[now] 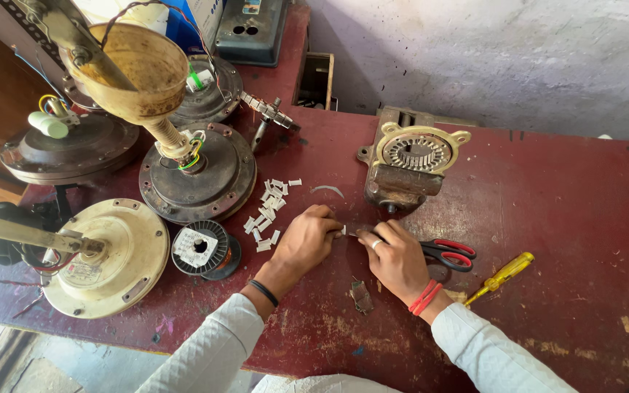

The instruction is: The person uses a yellow screwdriver to adjust a motor component clamped in a bench vise. They then cut small white plastic pieces with scissors and insert them into slots on the motor component, pressing them into place.

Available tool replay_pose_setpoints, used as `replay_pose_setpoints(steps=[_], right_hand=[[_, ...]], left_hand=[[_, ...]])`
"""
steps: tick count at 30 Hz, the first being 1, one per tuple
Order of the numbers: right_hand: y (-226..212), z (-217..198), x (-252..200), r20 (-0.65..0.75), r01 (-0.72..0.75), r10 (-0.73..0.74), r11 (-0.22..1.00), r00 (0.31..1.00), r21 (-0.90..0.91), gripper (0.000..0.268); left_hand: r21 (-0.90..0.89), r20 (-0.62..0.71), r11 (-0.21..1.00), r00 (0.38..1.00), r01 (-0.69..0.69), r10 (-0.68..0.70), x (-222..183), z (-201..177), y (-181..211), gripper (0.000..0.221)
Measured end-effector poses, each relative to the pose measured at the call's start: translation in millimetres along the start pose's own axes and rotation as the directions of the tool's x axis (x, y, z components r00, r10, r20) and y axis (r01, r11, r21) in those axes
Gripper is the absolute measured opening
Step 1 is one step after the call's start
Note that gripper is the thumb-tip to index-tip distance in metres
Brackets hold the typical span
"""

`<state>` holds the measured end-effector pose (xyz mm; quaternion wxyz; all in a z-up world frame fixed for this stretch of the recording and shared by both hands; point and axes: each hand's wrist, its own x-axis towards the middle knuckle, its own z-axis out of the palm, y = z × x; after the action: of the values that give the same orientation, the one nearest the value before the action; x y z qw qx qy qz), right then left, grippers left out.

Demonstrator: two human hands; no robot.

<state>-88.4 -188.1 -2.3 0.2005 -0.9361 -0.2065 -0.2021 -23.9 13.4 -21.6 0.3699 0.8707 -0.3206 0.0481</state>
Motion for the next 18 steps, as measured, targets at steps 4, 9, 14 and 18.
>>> replay_pose_setpoints(steps=[4,9,14,18], right_hand=[[-6,2,8,0.025,0.017,-0.017,1.0,1.0,0.008,0.02],[-10,5,18,0.039,-0.048,0.049,0.998,0.998,-0.03,0.019],[-8,7,21,0.062,-0.061,0.064,0.997,0.996,-0.045,0.016],[-6,10,24,0.102,-0.094,0.099,0.994,0.99,-0.051,0.011]], left_hand=[[-0.042,-0.033,0.995,0.996,0.086,-0.087,3,5,-4,0.014],[-0.033,-0.009,0.998,0.999,0.053,-0.053,6,2,-11,0.016],[-0.077,0.051,0.972,0.975,0.22,-0.217,20,-2,-8,0.013],[-0.008,0.194,0.878,0.862,0.479,-0.469,41,-9,0,0.025]])
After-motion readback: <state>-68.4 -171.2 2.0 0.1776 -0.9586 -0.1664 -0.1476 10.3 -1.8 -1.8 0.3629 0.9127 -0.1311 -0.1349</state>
